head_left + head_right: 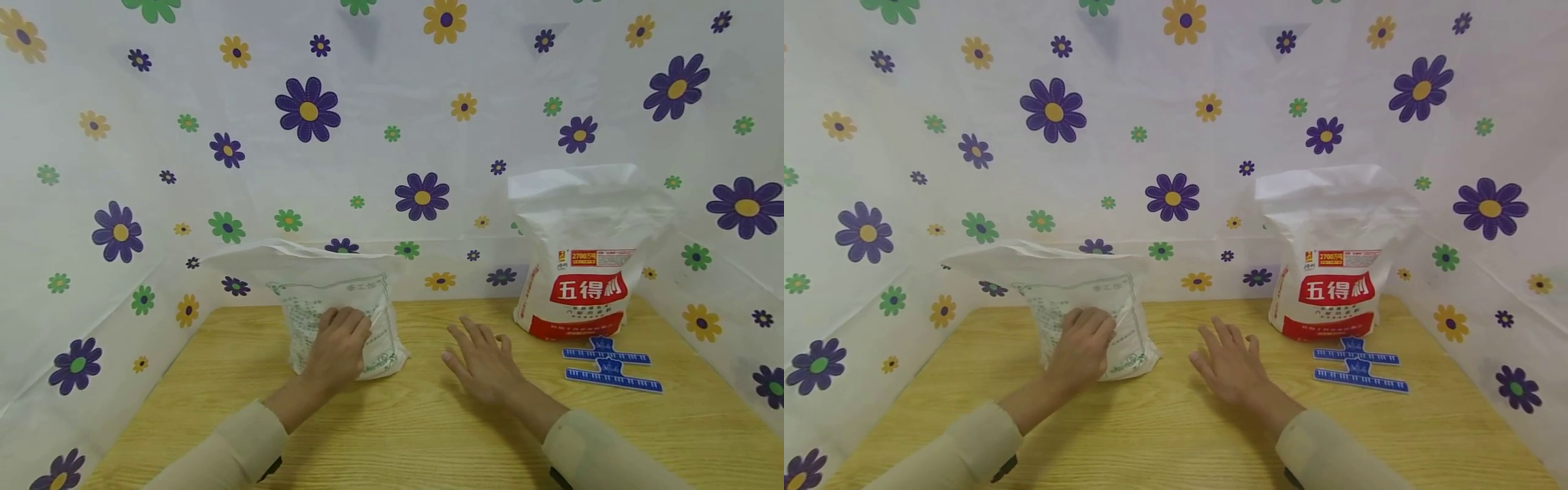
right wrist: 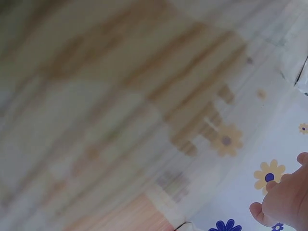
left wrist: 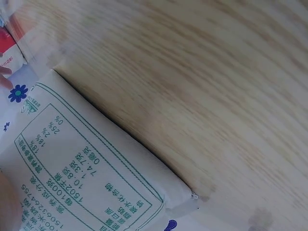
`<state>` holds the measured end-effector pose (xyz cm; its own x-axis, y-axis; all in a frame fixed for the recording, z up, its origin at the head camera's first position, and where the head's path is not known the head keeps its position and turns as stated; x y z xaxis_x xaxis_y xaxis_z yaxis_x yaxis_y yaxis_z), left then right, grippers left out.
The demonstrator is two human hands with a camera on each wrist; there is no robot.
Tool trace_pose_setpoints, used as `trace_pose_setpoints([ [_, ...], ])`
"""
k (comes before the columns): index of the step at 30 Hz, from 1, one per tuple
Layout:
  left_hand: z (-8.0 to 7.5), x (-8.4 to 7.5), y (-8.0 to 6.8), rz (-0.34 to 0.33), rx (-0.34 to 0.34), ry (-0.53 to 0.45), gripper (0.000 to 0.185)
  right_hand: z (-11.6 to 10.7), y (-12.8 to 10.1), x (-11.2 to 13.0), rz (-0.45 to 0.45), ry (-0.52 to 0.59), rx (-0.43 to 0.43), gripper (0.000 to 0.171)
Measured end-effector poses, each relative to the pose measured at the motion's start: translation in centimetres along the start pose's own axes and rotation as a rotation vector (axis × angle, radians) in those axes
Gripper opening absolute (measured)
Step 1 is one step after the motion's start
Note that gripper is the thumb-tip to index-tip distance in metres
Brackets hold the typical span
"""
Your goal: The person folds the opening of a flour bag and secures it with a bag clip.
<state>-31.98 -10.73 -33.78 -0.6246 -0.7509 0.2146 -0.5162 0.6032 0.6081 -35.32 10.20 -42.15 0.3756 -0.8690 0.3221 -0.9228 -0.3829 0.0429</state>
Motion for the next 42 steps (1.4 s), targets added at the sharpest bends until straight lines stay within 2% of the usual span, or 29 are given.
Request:
trace_pose_setpoints([
  [12,0.2,-1.3,0.5,0.036,-0.014,0.002,0.014,0.2,0.2,0.9,-0.002,0.007,0.020,0.061],
  [20,0.2,-2.2,1.1,0.048,0.019,-0.020,0.024,0.6,0.4,1.5,-0.005,-0.018,0.032,0.062],
  [27,0.3,-3.1,1.5,0.067,0.018,-0.012,0.014,1.1,0.9,2.1,-0.017,-0.022,0.049,0.061],
  [31,0.5,-3.5,1.7,0.070,0.033,-0.018,0.014,1.3,1.0,2.4,-0.023,-0.026,0.049,0.062],
  [37,0.7,-4.2,2.2,0.079,0.029,-0.014,0.016,1.5,1.2,2.9,-0.029,-0.049,0.057,0.067],
  [42,0.9,-4.9,2.5,0.072,0.022,0.010,0.018,2.0,1.5,3.2,-0.031,-0.076,0.069,0.079],
])
Point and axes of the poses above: each hand's wrist, its own y-axis towards the middle knuckle, its own z-axis out of the palm, x = y × z, the point moved 9 cm from there along y, towards the middle knuckle, and after that the axes turned 11 degrees about x, right-handed, at the moved point
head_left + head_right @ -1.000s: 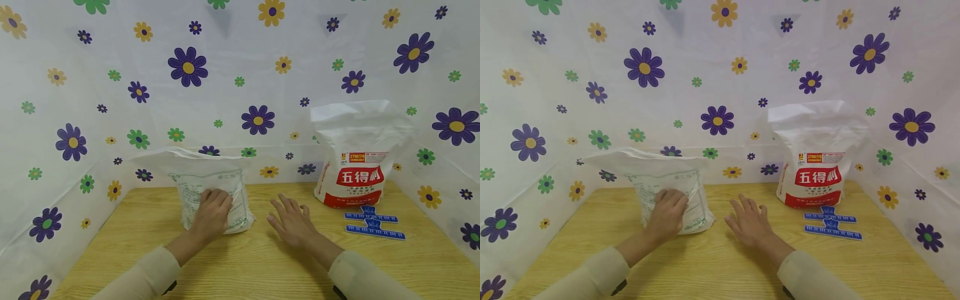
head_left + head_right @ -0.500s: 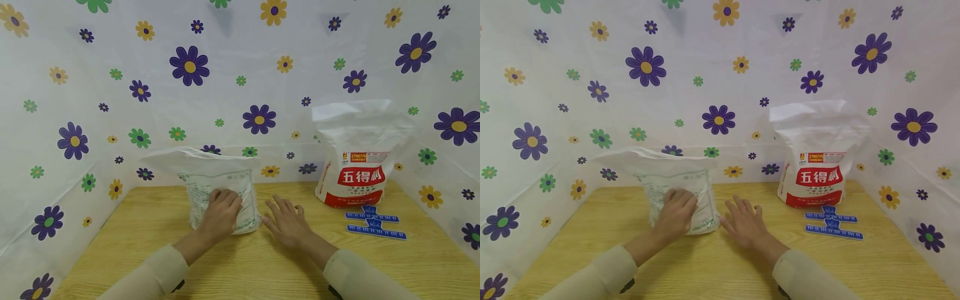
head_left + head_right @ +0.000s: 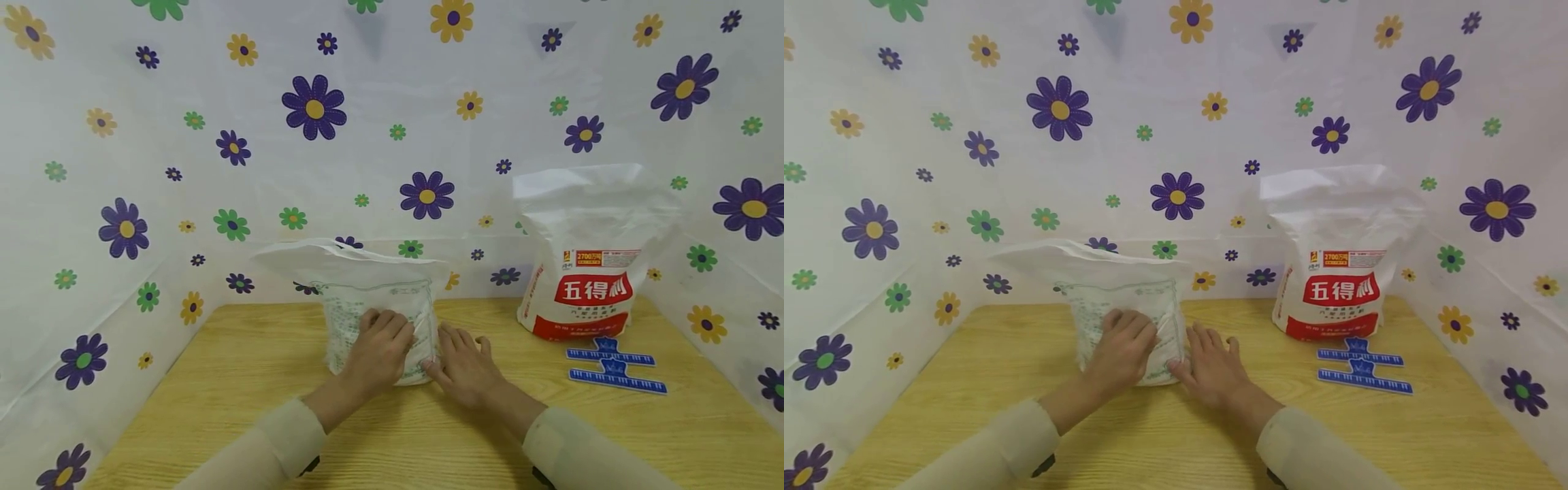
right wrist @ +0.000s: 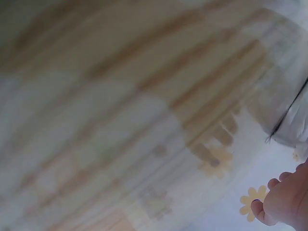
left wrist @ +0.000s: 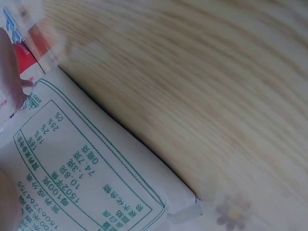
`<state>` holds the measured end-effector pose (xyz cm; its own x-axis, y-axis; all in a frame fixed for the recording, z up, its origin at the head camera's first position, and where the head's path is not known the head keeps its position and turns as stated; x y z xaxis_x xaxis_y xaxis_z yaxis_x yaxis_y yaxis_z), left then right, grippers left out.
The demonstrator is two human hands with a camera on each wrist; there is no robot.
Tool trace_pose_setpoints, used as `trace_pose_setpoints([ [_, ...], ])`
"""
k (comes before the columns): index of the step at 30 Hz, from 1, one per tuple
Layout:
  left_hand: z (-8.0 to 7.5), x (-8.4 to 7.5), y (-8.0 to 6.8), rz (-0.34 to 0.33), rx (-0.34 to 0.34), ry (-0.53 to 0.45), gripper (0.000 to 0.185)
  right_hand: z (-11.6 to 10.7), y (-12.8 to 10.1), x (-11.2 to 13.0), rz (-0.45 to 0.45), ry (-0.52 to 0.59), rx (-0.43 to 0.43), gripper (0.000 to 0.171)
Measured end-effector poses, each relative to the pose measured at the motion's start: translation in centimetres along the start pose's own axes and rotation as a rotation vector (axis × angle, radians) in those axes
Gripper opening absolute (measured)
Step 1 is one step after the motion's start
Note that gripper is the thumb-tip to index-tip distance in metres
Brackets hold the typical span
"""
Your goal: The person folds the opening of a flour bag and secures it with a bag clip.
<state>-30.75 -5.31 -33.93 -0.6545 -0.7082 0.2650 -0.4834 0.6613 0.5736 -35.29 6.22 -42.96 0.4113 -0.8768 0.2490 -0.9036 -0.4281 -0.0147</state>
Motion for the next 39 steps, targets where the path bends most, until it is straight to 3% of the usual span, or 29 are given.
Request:
trace_pose_setpoints([
  [5,0.0,-0.7,0.9,-0.024,-0.015,0.010,0.027,0.0,0.1,-0.1,-0.006,-0.037,-0.014,0.080],
  [13,0.6,-2.2,2.6,-0.054,0.003,0.009,0.016,-0.6,-0.6,-1.6,0.037,-0.079,-0.031,0.077],
  [25,1.4,-3.9,4.1,-0.031,-0.017,0.035,0.019,-1.0,-1.9,-3.9,0.058,-0.101,-0.052,0.074],
  [29,1.4,-3.7,3.5,-0.038,-0.013,0.007,0.019,-0.7,-2.2,-4.2,0.054,-0.104,-0.048,0.073],
  [39,-0.3,-2.6,0.1,-0.023,-0.193,-0.102,0.019,-1.0,-2.5,-3.9,0.042,-0.127,-0.098,0.064],
])
Point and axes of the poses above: each hand's wrist, its own y-axis towards the middle knuckle, its own z-axis out of the palm, x = y × z, the point moved 9 cm from there along y, towards the middle knuckle, and after that the axes turned 11 degrees about x, right-handed, at the moved point
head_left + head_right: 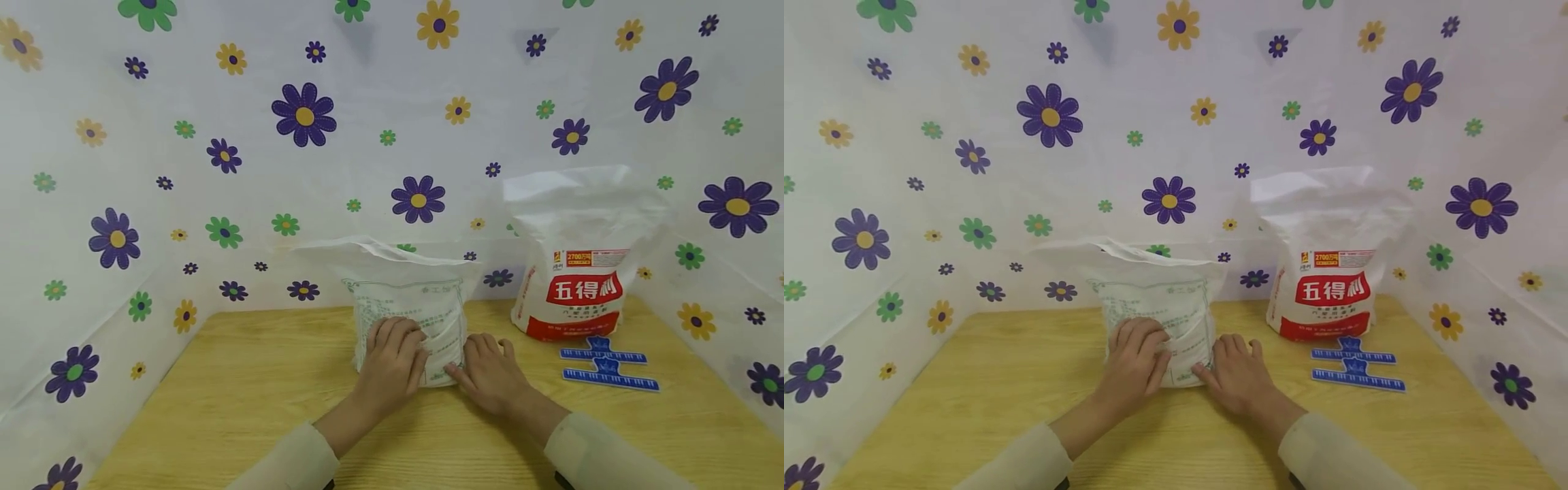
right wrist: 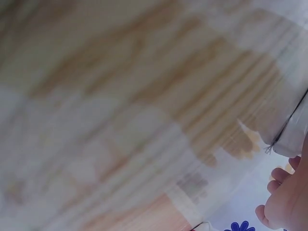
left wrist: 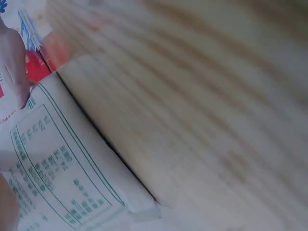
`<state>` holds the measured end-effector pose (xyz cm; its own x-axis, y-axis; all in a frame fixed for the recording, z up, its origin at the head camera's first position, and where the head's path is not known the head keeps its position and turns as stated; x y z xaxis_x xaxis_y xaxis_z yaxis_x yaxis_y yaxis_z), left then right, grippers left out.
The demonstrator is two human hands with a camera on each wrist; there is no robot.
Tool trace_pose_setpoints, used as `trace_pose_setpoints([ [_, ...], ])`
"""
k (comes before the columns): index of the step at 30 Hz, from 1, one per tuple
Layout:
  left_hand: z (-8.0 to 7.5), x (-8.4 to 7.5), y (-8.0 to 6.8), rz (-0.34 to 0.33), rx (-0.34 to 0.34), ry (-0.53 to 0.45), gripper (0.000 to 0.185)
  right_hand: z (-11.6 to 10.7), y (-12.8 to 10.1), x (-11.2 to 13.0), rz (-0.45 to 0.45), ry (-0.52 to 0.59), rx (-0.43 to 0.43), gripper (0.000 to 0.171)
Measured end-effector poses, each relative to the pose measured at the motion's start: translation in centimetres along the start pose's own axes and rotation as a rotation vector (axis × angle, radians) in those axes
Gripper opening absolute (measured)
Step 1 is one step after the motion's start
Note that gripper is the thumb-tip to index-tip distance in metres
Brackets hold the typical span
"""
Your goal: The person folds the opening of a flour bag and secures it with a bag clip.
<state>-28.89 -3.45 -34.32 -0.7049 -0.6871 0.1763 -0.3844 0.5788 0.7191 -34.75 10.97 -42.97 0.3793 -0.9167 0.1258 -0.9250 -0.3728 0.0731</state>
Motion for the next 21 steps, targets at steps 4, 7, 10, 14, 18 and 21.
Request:
trace_pose_setpoints([
  [4,-1.0,1.4,-0.8,-0.066,-0.050,-0.054,0.025,0.2,0.1,-0.1,0.004,-0.006,0.026,0.064],
  [7,-1.5,2.5,-1.4,-0.135,-0.069,-0.099,0.031,0.2,0.2,-0.2,0.004,-0.011,0.030,0.064],
  [10,-1.4,3.8,-2.3,-0.214,-0.054,-0.154,0.038,0.1,0.2,-0.3,0.008,-0.015,0.026,0.063],
  [14,-1.1,5.8,-3.9,-0.367,-0.017,-0.253,0.054,0.3,0.2,-0.3,0.016,-0.016,0.041,0.065],
  [18,-0.1,7.8,-5.6,-0.531,0.052,-0.320,0.076,0.5,0.2,-0.4,0.021,-0.023,0.052,0.067],
  [21,1.0,8.9,-6.7,-0.615,0.148,-0.345,0.088,0.6,0.2,-0.3,0.021,-0.028,0.048,0.066],
])
Point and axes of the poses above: each hand's wrist, its own y-axis towards the middle knuckle, its own z-axis out of the palm, x = y × z, the point moved 9 cm from there along y, towards the middle knuckle, and after that the axes turned 11 degrees about x, right-handed, at the moved point
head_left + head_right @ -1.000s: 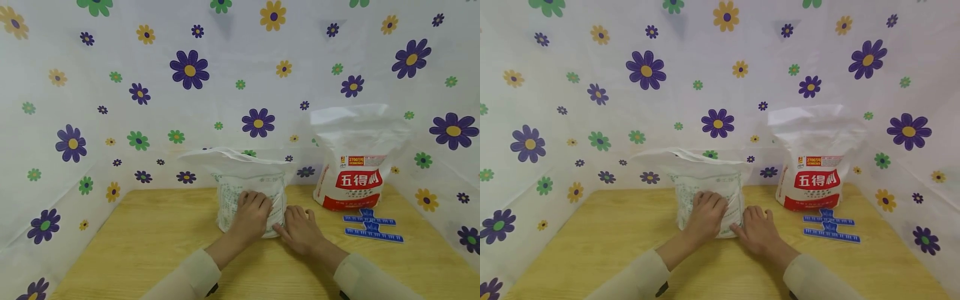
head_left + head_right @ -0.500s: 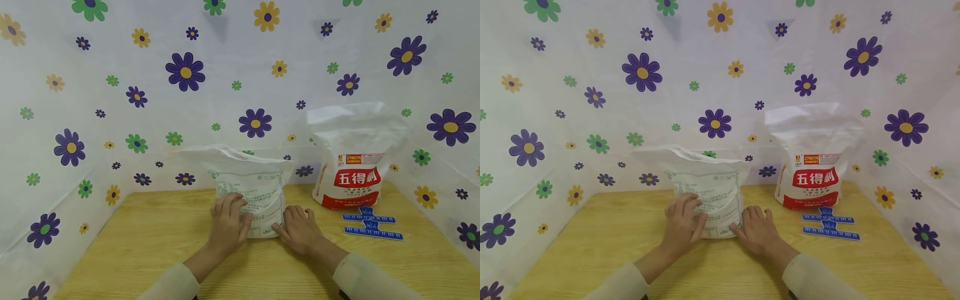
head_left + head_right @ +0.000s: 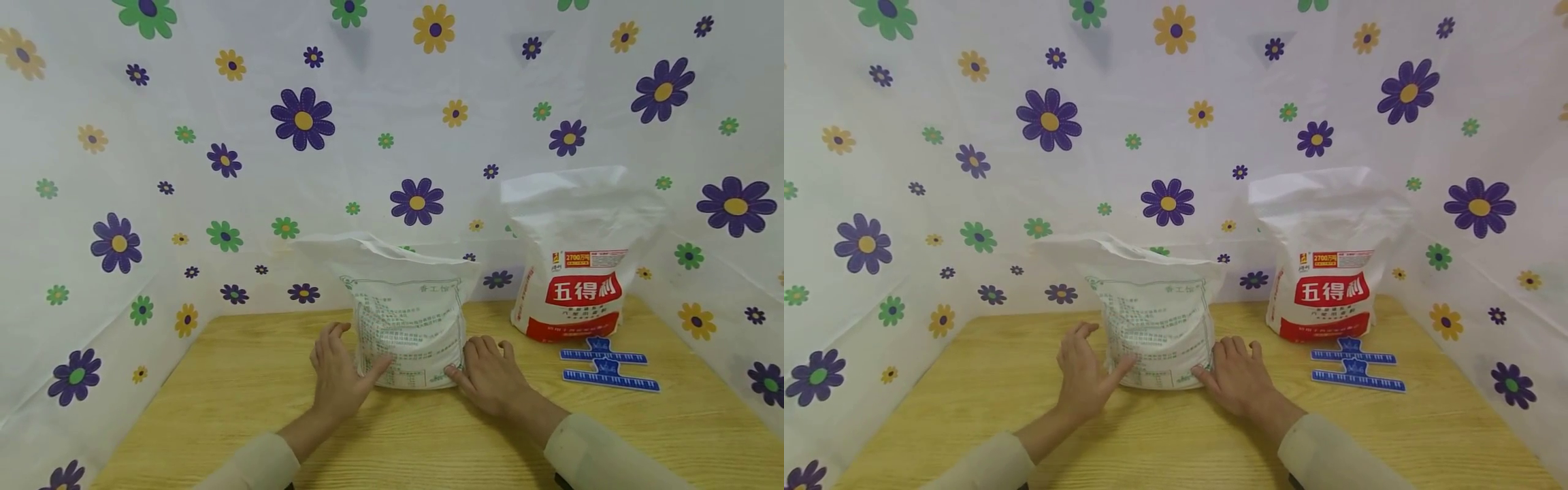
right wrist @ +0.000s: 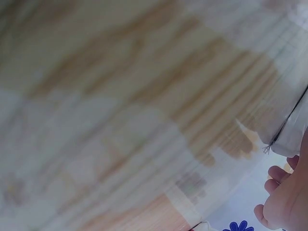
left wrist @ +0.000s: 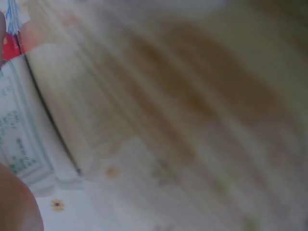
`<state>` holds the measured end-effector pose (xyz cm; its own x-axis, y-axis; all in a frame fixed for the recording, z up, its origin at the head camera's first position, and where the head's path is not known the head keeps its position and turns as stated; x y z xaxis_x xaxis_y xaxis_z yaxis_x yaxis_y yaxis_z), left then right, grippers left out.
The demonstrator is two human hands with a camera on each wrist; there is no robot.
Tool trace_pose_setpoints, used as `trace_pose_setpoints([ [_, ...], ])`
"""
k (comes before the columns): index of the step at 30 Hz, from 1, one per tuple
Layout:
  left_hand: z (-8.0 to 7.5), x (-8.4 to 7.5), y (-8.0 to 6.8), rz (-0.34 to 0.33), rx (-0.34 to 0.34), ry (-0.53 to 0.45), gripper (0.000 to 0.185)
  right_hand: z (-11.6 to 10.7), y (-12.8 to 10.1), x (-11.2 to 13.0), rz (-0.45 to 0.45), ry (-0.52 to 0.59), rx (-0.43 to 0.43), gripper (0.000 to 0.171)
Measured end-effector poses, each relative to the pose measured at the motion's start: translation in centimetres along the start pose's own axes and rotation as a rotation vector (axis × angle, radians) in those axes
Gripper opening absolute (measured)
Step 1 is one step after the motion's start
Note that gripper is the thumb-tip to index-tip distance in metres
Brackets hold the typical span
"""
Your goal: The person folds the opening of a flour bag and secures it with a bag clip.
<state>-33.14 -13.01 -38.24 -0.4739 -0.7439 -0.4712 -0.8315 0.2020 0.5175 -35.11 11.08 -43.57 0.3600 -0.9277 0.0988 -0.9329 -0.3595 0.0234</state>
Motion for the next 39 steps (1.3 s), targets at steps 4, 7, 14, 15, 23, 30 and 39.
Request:
trace_pose_setpoints([
  [4,1.5,1.7,-0.2,-0.069,0.143,0.028,0.095,0.0,0.0,0.3,-0.008,0.002,-0.007,0.063],
  [7,3.0,2.6,-0.3,-0.084,0.257,0.082,0.097,0.0,0.0,0.5,-0.014,0.008,-0.014,0.062],
  [14,4.8,3.2,-0.3,-0.105,0.322,0.165,0.096,0.0,0.1,0.2,0.005,-0.009,0.001,0.066],
  [15,4.8,3.1,-0.3,-0.116,0.322,0.161,0.096,-0.1,0.2,0.1,0.005,-0.014,-0.002,0.067],
  [23,4.9,1.7,-0.6,-0.149,0.309,0.158,0.092,0.0,0.0,-0.4,0.011,0.011,-0.031,0.070],
  [30,5.2,1.7,-0.8,-0.128,0.337,0.207,0.091,0.0,-0.3,-0.3,-0.008,0.030,-0.047,0.070],
  [39,4.6,1.5,-1.2,-0.147,0.342,0.215,0.091,-0.4,-0.6,-0.4,-0.001,0.070,-0.018,0.065],
])
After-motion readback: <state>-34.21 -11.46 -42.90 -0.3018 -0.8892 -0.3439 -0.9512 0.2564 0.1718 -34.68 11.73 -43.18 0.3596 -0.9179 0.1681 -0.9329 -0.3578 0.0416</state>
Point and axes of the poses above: each hand's wrist, its own y-axis towards the middle knuckle, its own z-axis out of the palm, x = y × z, the point moved 9 cm from there along y, towards the middle knuckle, and after that the axes turned 11 degrees about x, right-handed, at the moved point
